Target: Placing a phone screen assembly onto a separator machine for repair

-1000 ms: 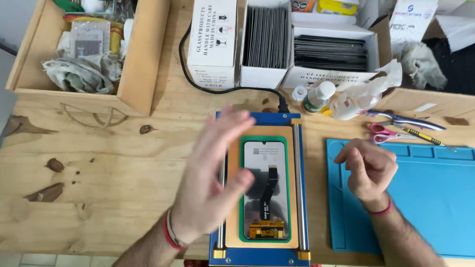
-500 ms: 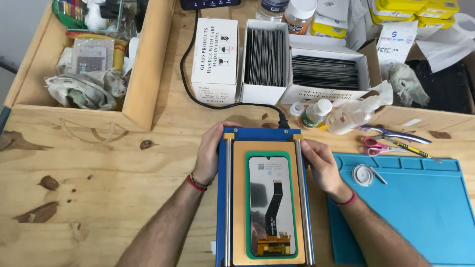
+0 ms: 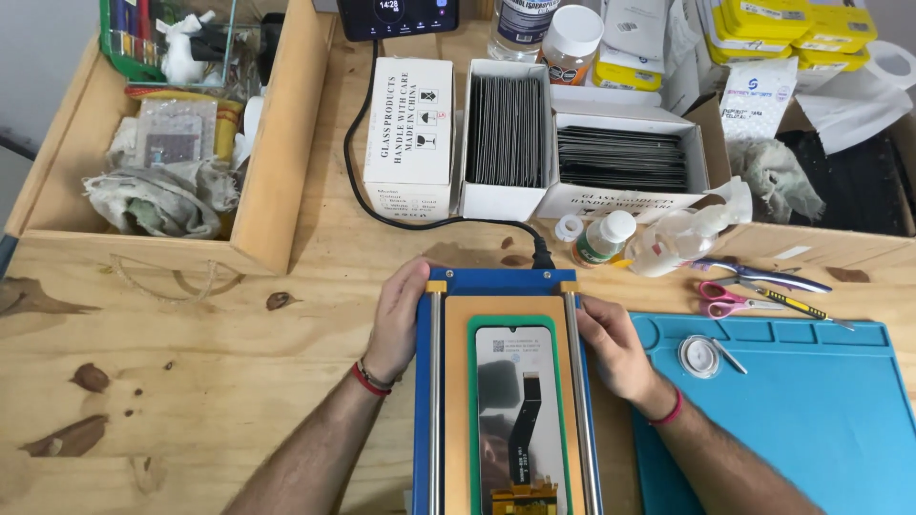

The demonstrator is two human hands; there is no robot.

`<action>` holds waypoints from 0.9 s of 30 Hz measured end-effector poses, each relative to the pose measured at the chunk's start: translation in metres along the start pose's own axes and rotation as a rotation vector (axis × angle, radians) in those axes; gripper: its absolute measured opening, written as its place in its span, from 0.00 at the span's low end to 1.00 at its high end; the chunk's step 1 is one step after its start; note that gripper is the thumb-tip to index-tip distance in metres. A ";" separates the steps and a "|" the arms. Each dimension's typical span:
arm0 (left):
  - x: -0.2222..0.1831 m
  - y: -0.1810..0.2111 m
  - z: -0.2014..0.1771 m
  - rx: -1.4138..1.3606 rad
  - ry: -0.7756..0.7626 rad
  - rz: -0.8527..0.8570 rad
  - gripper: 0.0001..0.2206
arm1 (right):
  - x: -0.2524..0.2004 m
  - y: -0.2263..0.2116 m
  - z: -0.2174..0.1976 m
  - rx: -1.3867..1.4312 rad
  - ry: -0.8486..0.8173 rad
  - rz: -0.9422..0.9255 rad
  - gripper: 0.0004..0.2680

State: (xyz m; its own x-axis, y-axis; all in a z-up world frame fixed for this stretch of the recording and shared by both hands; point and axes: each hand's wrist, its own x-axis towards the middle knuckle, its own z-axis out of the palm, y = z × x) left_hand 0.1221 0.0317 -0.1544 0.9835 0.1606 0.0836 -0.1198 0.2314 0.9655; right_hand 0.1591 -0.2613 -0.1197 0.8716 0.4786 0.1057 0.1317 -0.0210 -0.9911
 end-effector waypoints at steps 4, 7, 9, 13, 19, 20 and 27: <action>0.000 0.013 0.004 0.034 -0.001 0.018 0.17 | 0.000 -0.007 0.001 -0.061 -0.002 -0.013 0.17; 0.000 0.009 0.003 0.018 -0.016 0.032 0.17 | 0.000 -0.004 -0.002 -0.078 -0.014 -0.008 0.17; -0.003 0.008 0.003 0.044 -0.023 0.027 0.18 | -0.002 0.001 -0.004 -0.081 -0.012 -0.004 0.17; -0.001 0.014 0.004 0.066 -0.025 0.030 0.18 | 0.000 -0.016 0.003 -0.080 -0.008 -0.008 0.16; -0.002 0.018 0.005 0.062 -0.020 0.012 0.17 | 0.001 -0.037 0.012 -0.077 -0.011 -0.014 0.16; -0.002 0.015 0.005 0.048 -0.016 0.001 0.17 | 0.001 -0.034 0.011 -0.082 -0.012 -0.018 0.16; -0.001 0.027 0.009 0.038 -0.016 0.004 0.17 | -0.003 -0.021 0.006 -0.091 -0.011 -0.012 0.16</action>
State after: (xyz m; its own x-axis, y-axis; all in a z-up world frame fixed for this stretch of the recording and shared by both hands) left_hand 0.1190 0.0292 -0.1265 0.9850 0.1464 0.0913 -0.1191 0.1939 0.9738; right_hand 0.1511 -0.2565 -0.0997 0.8644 0.4893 0.1156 0.1845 -0.0949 -0.9782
